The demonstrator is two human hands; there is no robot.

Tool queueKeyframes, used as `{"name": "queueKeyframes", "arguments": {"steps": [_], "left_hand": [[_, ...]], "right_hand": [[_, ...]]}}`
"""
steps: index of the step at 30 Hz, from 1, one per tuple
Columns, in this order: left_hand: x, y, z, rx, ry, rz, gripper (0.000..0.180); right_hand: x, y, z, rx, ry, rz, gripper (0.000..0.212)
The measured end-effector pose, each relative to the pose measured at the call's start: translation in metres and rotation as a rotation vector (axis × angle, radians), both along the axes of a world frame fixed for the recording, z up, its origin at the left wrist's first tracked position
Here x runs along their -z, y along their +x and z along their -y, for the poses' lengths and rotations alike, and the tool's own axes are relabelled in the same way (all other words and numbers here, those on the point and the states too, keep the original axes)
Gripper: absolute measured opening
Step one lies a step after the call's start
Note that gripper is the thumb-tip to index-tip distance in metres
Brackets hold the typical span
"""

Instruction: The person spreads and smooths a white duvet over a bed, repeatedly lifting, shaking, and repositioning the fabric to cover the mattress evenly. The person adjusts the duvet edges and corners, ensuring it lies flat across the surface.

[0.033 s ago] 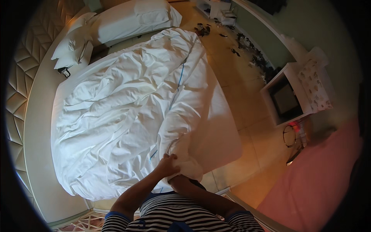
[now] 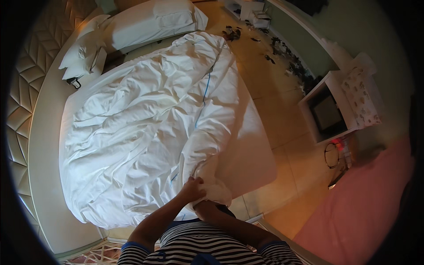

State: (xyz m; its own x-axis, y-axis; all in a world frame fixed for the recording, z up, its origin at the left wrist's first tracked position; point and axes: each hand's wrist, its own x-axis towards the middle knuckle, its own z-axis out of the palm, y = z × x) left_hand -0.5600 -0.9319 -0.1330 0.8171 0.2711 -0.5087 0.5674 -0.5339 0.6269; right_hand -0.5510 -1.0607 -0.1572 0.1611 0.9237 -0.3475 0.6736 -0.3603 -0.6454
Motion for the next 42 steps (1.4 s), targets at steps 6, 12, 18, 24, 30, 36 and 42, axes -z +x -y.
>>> {"name": "queueKeyframes", "arguments": {"steps": [6, 12, 18, 24, 30, 36, 42], "left_hand": [[0.014, 0.001, 0.015, -0.252, -0.134, 0.120, 0.024], [-0.067, 0.002, 0.006, -0.502, -0.544, 0.502, 0.018], [-0.041, -0.021, 0.008, -0.431, -0.510, 0.510, 0.018], [-0.037, -0.050, -0.002, -0.395, -0.196, 0.621, 0.026], [-0.148, -0.078, -0.020, -0.308, -0.035, 0.592, 0.100], [-0.108, -0.094, -0.035, -0.466, 0.002, 0.529, 0.106], [-0.014, -0.083, -0.038, -0.680, -0.406, 0.486, 0.082]], "right_hand": [[-0.008, 0.039, 0.044, 0.466, -0.041, -0.983, 0.023], [-0.001, 0.099, 0.050, 0.247, 0.523, -0.138, 0.036], [0.007, 0.125, -0.012, 0.584, 0.295, -0.895, 0.036], [-0.009, 0.112, -0.029, 0.567, 0.244, -1.207, 0.033], [-0.059, 0.059, -0.070, 0.495, 0.454, -0.940, 0.028], [-0.110, 0.035, -0.096, 0.281, 0.462, -1.061, 0.021], [-0.022, 0.069, -0.089, 0.718, 0.073, -1.282, 0.023]]}}
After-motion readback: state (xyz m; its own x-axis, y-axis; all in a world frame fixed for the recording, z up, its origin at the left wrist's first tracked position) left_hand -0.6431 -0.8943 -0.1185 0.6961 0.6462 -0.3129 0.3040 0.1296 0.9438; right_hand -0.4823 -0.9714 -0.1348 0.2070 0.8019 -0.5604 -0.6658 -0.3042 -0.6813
